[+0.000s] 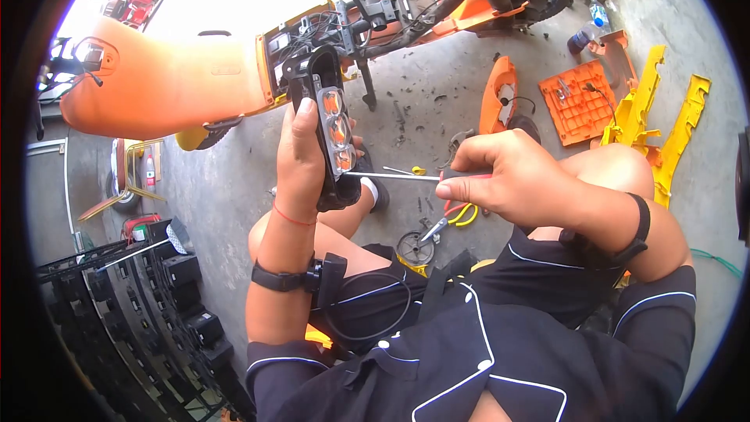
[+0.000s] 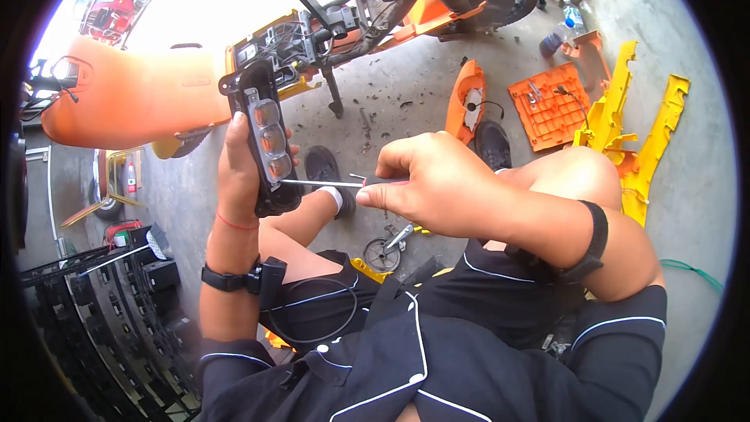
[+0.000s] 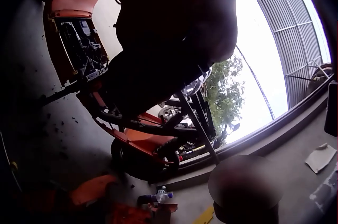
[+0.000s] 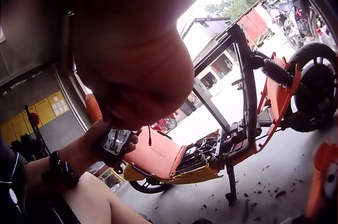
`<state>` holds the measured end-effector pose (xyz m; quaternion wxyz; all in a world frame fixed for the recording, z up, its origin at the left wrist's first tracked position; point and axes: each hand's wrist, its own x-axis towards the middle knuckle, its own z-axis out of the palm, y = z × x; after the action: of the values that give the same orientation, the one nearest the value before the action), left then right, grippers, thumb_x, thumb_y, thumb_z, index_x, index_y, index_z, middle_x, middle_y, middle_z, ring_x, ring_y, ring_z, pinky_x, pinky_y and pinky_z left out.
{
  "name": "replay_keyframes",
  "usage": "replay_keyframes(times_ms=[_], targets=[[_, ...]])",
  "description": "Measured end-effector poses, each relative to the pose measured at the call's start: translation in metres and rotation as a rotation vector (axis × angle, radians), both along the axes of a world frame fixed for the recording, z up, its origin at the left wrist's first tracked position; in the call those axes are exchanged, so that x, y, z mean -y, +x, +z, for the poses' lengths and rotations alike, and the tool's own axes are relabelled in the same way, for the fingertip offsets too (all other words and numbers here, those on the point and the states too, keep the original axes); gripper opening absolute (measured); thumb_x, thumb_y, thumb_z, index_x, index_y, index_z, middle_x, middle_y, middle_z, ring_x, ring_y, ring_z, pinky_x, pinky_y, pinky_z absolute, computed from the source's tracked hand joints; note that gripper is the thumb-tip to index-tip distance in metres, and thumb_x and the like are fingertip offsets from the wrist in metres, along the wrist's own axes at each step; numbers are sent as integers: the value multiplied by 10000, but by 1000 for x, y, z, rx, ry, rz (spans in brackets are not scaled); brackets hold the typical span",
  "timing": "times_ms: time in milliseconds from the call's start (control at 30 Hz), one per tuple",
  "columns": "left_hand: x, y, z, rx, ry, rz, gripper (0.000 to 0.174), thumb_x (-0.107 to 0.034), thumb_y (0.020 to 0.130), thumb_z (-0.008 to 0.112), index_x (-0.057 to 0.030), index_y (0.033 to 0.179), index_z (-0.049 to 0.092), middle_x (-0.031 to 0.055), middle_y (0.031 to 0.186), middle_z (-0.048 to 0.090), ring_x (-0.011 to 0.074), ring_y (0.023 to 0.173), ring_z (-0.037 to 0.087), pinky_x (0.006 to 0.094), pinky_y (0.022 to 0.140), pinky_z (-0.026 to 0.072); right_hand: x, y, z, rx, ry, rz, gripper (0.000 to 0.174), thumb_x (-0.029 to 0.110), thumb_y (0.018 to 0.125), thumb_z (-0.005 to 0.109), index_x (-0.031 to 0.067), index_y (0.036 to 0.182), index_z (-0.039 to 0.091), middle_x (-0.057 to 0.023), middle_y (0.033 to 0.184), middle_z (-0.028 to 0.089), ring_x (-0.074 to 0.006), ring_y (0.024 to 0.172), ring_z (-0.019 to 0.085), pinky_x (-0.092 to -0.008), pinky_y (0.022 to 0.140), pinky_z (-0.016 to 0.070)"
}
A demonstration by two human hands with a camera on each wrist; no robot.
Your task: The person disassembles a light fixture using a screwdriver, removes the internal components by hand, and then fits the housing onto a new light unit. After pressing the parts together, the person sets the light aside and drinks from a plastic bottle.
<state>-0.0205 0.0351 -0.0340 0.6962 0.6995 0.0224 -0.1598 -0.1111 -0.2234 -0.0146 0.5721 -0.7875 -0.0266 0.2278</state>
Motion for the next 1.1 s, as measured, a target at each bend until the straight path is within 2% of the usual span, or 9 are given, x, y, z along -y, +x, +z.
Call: replay_keyframes(times_ms=[233,400,533,567,600,733,833,1000,1100], targets=[[1,2,-2,38,-20,-33,555,-540,1006,456,-26,1198,538,128,931,652,209,755,690,334,655,600,3,6,-5,-308,196,-26,261,217,902,770,-34,938,706,-44,791,702,-81,711,622,-254,631,495],[6,16,-12,119,-240,2,419,-414,1036,501,-67,1266,457,110,947,623,198,748,676,331,634,594,3,13,-5,-154,25,-55,261,221,908,764,-30,925,693,-54,827,707,-90,768,630,-264,681,505],[11,14,-10,202,-234,-63,584,-539,1028,449,-22,1296,490,134,1027,649,223,838,692,359,739,599,25,22,20,227,-287,103,319,283,865,790,-12,941,696,-95,852,712,-133,773,661,-307,732,521],[9,13,-7,214,-249,-102,612,-558,1016,463,-26,1317,487,146,1086,648,224,874,694,355,772,592,32,21,28,257,-301,101,376,340,840,797,-8,937,695,-133,805,697,-236,748,668,-330,715,520],[9,13,-1,225,-260,-95,612,-558,1016,463,-26,1317,487,146,1086,648,224,874,694,355,772,592,39,22,35,268,-312,107,376,340,840,797,-8,937,695,-133,805,697,-236,748,668,-330,715,520],[2,8,9,155,-340,-162,559,-491,1004,542,-69,1356,437,164,1164,624,263,995,680,389,826,590,58,30,39,127,114,131,333,317,864,804,7,915,694,-17,794,678,-73,746,595,-259,666,480],[2,4,11,-1,-536,-99,777,-648,923,564,-8,1355,478,182,1207,617,308,1044,667,449,884,575,52,28,46,-7,330,-18,310,295,865,810,12,910,693,8,804,677,-56,727,573,-247,646,469],[3,0,-2,21,-554,-191,904,-765,852,553,41,1262,532,160,1115,644,288,1015,681,425,880,585,40,30,32,687,-177,-140,316,305,823,827,35,910,687,-86,778,680,-184,638,625,-297,627,493],[4,0,-3,28,-531,-200,908,-794,847,516,43,1195,562,156,1046,654,271,922,700,410,821,602,32,33,29,830,-193,-146,313,310,796,833,53,898,686,-116,766,660,-276,643,634,-325,609,492]])
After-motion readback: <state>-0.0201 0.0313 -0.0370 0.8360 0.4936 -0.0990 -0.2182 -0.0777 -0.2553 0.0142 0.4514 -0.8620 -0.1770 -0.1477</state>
